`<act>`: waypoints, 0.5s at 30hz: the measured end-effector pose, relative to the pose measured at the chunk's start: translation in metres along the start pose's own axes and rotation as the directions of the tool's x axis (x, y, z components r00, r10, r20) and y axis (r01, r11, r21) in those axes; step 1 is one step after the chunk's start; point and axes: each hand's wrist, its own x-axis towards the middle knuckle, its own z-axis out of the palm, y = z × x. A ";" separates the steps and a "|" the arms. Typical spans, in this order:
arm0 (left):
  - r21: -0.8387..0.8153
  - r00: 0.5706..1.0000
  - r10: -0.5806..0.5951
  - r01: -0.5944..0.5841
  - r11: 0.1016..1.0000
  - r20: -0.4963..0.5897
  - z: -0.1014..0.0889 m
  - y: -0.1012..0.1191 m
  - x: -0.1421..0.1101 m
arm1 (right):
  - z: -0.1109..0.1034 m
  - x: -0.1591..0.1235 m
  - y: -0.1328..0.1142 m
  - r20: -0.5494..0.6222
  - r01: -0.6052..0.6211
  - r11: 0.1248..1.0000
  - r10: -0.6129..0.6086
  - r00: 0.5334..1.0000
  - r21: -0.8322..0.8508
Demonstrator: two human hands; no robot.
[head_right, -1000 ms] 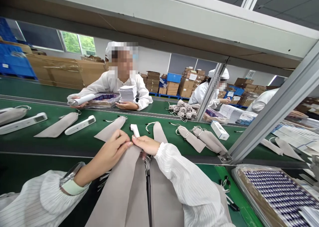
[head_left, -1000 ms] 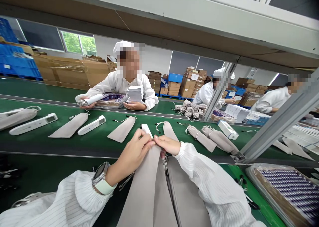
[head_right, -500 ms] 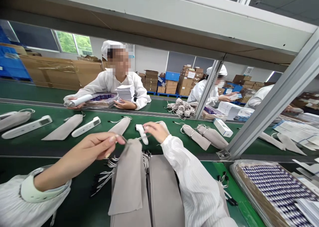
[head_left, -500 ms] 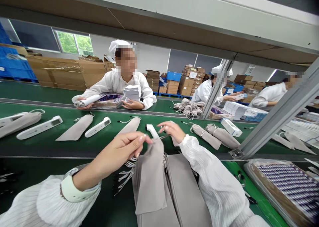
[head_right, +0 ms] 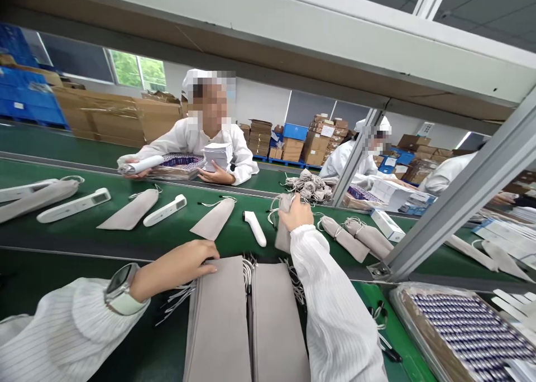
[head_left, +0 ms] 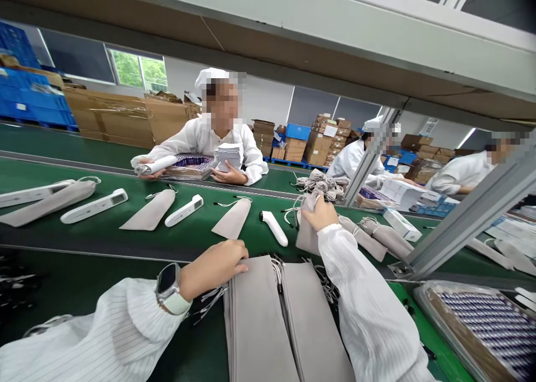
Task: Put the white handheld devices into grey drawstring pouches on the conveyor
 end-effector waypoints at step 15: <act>0.290 0.998 0.016 -0.031 0.957 0.054 0.011 0.012 -0.008 | 0.088 -0.024 0.000 0.336 0.282 0.959 -0.269 0.903 0.012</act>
